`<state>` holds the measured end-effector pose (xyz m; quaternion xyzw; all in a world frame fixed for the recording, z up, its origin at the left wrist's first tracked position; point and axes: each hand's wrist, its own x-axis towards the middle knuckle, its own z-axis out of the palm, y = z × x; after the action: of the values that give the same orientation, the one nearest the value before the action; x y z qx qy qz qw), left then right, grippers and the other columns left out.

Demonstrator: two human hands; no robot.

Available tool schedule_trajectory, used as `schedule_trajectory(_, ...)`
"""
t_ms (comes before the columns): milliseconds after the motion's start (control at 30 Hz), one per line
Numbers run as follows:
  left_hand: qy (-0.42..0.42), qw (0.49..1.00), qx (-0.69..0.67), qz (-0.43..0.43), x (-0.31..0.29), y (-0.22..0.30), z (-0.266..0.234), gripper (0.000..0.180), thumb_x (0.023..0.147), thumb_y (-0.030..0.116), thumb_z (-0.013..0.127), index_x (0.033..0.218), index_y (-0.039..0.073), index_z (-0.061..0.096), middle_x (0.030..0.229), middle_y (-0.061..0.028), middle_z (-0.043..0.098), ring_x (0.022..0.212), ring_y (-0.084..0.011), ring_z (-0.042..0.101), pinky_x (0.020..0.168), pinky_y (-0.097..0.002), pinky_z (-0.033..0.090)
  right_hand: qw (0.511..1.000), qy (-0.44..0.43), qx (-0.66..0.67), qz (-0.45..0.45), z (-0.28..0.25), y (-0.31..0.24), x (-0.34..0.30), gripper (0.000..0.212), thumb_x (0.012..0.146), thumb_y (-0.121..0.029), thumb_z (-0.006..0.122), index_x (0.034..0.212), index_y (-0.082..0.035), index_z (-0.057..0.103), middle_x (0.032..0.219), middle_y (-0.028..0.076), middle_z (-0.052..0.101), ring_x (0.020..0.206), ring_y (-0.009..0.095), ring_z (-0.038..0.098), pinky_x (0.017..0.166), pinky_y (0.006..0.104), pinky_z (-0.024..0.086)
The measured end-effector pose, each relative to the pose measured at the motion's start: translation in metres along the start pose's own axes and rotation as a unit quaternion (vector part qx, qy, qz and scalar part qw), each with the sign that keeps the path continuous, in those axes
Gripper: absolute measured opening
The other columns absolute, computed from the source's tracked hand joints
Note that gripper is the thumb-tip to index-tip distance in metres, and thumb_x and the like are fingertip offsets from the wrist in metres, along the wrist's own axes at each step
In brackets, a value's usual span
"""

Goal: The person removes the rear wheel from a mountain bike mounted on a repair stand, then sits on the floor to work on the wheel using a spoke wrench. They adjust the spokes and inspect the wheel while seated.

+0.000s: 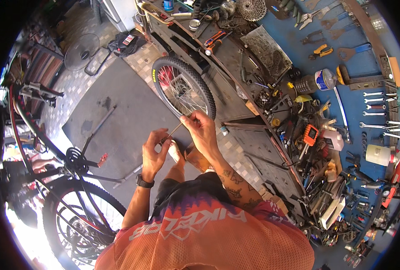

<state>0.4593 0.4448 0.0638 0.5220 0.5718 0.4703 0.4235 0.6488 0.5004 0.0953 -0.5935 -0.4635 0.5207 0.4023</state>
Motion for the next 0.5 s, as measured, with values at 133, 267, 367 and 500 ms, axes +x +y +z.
schedule_trajectory(133, -0.107, 0.973, -0.153, -0.138, 0.024, -0.014, -0.023, 0.019, 0.105, 0.014, 0.066, 0.115, 0.000, 0.073, 0.083, -0.0031, 0.070, 0.074, -0.0111, 0.062, 0.070, -0.0285, 0.051, 1.000, 0.014, 0.006, -0.012, 0.017, -0.003, 0.026, 0.024, 0.100, -0.021, 0.077, 0.085, -0.004, 0.068, 0.071, -0.009, 0.050, 0.068, 0.002, 0.038, 0.059, 0.0230, 0.031)
schedule_trajectory(267, -0.192, 0.947, -0.194, -0.170, 0.040, -0.022, -0.033, 0.024, 0.108, 0.017, 0.060, 0.113, -0.004, 0.071, 0.082, -0.0026, 0.066, 0.074, -0.0093, 0.056, 0.069, -0.0255, 0.047, 0.998, 0.022, 0.015, -0.053, 0.021, 0.007, 0.041, 0.029, 0.096, -0.023, 0.080, 0.083, -0.002, 0.065, 0.069, -0.004, 0.050, 0.064, 0.005, 0.043, 0.057, 0.0265, 0.035)
schedule_trajectory(367, -0.175, 0.955, -0.136, -0.199, 0.046, -0.032, -0.040, 0.024, 0.107, 0.016, 0.058, 0.110, -0.004, 0.070, 0.079, -0.0019, 0.065, 0.072, -0.0085, 0.056, 0.067, -0.0250, 0.046, 0.999, -0.015, -0.007, -0.039, 0.019, 0.027, 0.054, 0.027, 0.096, -0.027, 0.080, 0.092, -0.003, 0.068, 0.077, -0.002, 0.057, 0.069, 0.008, 0.048, 0.063, 0.0276, 0.042)
schedule_trajectory(500, -0.078, 0.974, -0.080, -0.197, 0.048, -0.050, -0.064, 0.024, 0.107, 0.016, 0.057, 0.108, -0.005, 0.068, 0.076, -0.0016, 0.062, 0.068, -0.0090, 0.054, 0.064, -0.0263, 0.045, 0.990, 0.063, -0.112, -0.050, -0.019, 0.064, 0.127, 0.019, 0.107, -0.023, 0.061, 0.115, -0.005, 0.061, 0.103, 0.006, 0.070, 0.082, 0.014, 0.064, 0.073, 0.0316, 0.053)
